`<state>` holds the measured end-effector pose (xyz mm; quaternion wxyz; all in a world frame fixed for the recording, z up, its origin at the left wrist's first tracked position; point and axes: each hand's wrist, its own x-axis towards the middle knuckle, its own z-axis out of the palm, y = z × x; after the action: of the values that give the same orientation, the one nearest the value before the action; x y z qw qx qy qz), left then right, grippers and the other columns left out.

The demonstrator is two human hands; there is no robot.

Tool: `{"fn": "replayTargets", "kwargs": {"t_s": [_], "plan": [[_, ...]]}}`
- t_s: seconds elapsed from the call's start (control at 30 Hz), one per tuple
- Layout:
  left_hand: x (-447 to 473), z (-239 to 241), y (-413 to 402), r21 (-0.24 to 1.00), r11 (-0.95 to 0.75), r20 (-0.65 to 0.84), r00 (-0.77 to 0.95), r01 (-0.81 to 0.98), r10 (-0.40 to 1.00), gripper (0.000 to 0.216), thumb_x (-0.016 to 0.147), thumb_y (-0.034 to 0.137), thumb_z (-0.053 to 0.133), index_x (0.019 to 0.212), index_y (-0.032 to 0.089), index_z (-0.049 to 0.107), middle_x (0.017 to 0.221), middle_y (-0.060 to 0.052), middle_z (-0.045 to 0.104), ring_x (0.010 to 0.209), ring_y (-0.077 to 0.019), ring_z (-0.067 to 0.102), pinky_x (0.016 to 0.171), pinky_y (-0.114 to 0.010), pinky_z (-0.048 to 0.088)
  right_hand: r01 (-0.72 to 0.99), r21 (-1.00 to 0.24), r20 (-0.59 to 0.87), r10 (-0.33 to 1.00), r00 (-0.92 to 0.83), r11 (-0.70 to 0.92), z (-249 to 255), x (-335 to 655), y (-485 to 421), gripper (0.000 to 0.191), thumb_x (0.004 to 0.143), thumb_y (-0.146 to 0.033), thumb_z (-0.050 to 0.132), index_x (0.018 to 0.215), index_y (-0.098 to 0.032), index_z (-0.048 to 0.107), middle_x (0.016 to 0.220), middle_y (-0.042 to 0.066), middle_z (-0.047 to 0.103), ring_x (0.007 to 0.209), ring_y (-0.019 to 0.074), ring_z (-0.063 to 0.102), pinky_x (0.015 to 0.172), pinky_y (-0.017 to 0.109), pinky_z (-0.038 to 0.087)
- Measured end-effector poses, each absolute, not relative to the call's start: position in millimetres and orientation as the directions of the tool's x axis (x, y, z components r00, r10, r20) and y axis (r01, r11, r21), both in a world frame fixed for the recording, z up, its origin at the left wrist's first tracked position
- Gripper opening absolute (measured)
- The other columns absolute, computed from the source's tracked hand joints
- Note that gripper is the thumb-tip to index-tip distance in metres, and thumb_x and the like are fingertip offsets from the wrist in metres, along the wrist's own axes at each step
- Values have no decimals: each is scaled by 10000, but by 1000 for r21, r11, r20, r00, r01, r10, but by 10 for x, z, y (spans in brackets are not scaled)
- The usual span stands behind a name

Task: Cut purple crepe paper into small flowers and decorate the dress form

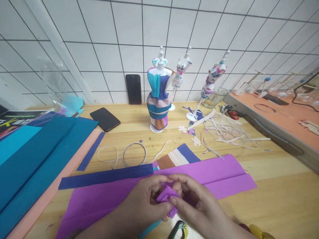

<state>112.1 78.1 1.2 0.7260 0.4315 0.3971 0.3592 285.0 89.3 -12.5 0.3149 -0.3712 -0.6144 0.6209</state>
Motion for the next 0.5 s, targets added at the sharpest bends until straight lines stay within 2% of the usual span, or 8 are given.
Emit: {"fn": "replayTargets", "kwargs": {"t_s": [0.23, 0.37, 0.5], "plan": [[1116, 79, 787, 909, 403, -323, 429, -106, 843, 466, 687, 28, 581, 1127, 178, 613, 756, 15, 628, 575, -85, 557, 584, -242, 493, 35, -991, -129, 848, -514, -129, -24, 2821, 929, 269, 915, -416, 527, 1109, -232, 561, 768, 6, 580, 722, 187, 618, 695, 364, 503], [1125, 89, 792, 905, 406, -310, 453, -130, 836, 411, 702, 51, 598, 1092, 173, 639, 701, 30, 592, 583, -88, 547, 584, -235, 477, 53, -995, -99, 844, -527, -84, -70, 2811, 910, 292, 894, -387, 573, 1143, -236, 550, 780, 0, 571, 706, 176, 610, 670, 341, 507], [1076, 90, 805, 893, 432, -326, 480, -128, 814, 452, 688, 40, 603, 1116, 180, 634, 652, 44, 606, 567, -86, 554, 602, -242, 477, 135, -991, -65, 886, -460, -2, -12, 2852, 921, 220, 938, -347, 496, 1123, -238, 541, 757, 3, 615, 668, 166, 613, 623, 304, 508]]}}
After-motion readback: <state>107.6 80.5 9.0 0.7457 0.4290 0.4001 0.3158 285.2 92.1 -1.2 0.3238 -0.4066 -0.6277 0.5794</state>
